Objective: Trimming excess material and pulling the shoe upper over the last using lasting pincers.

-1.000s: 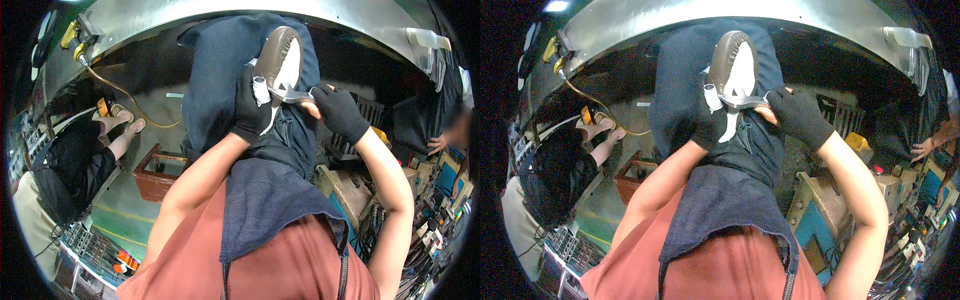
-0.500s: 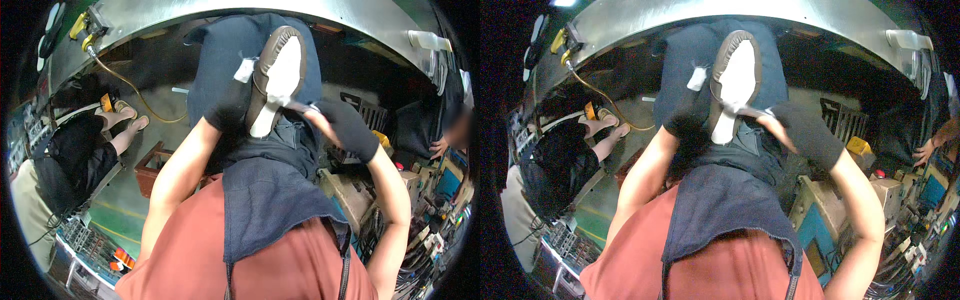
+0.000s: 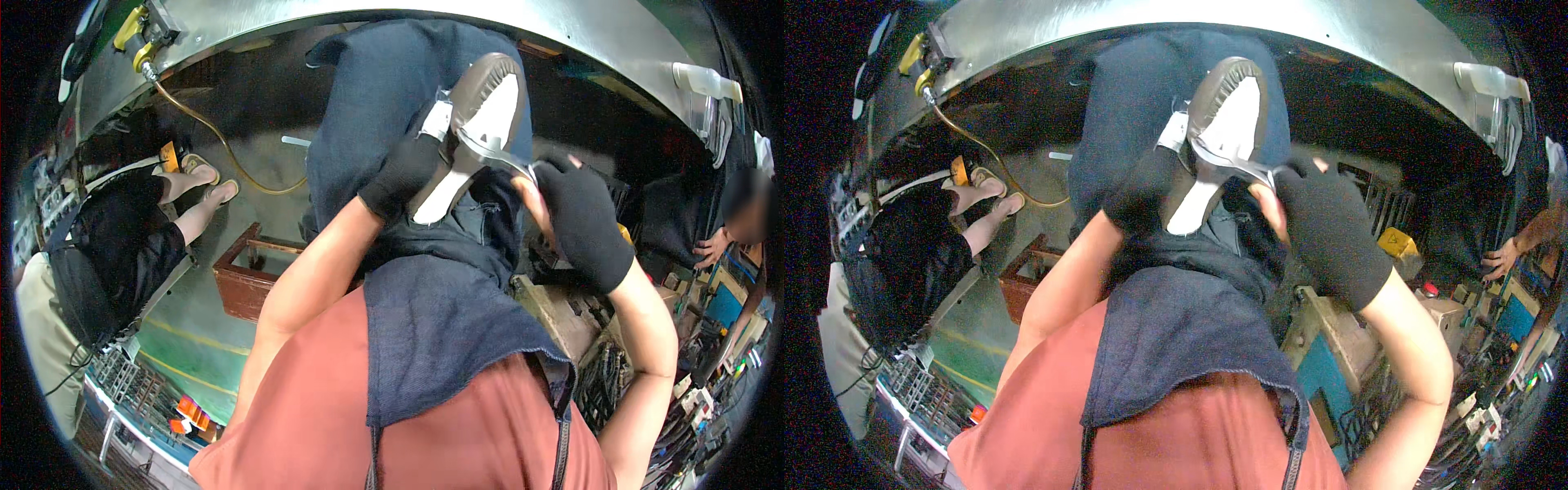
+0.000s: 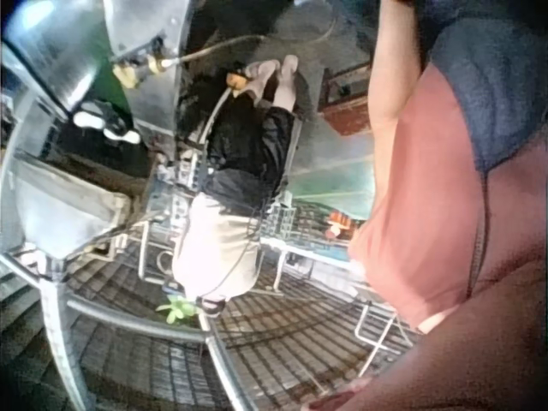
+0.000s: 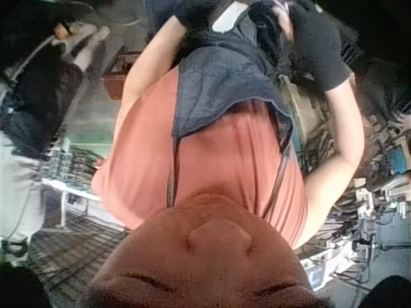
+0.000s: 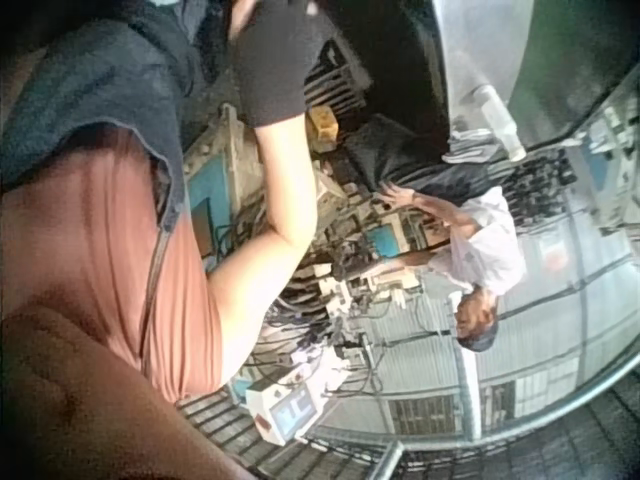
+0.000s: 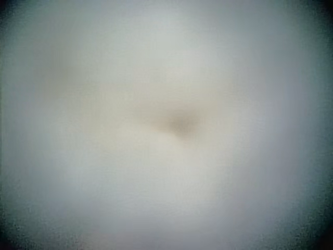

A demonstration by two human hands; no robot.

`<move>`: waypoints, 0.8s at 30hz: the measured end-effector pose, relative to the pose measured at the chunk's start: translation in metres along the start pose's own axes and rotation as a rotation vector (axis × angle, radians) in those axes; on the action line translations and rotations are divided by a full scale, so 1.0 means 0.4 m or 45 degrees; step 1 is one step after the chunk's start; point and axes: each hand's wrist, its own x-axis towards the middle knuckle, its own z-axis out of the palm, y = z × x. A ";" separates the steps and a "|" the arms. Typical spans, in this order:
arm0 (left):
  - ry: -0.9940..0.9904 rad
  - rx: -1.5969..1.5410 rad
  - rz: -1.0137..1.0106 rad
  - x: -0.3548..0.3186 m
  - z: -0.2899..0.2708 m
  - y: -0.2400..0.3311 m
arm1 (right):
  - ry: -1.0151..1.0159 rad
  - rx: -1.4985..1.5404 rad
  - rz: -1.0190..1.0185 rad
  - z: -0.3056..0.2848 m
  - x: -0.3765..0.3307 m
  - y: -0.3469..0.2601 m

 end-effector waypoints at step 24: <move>0.320 0.434 0.063 -0.008 0.060 0.036 | -0.548 0.814 0.594 0.021 0.013 0.031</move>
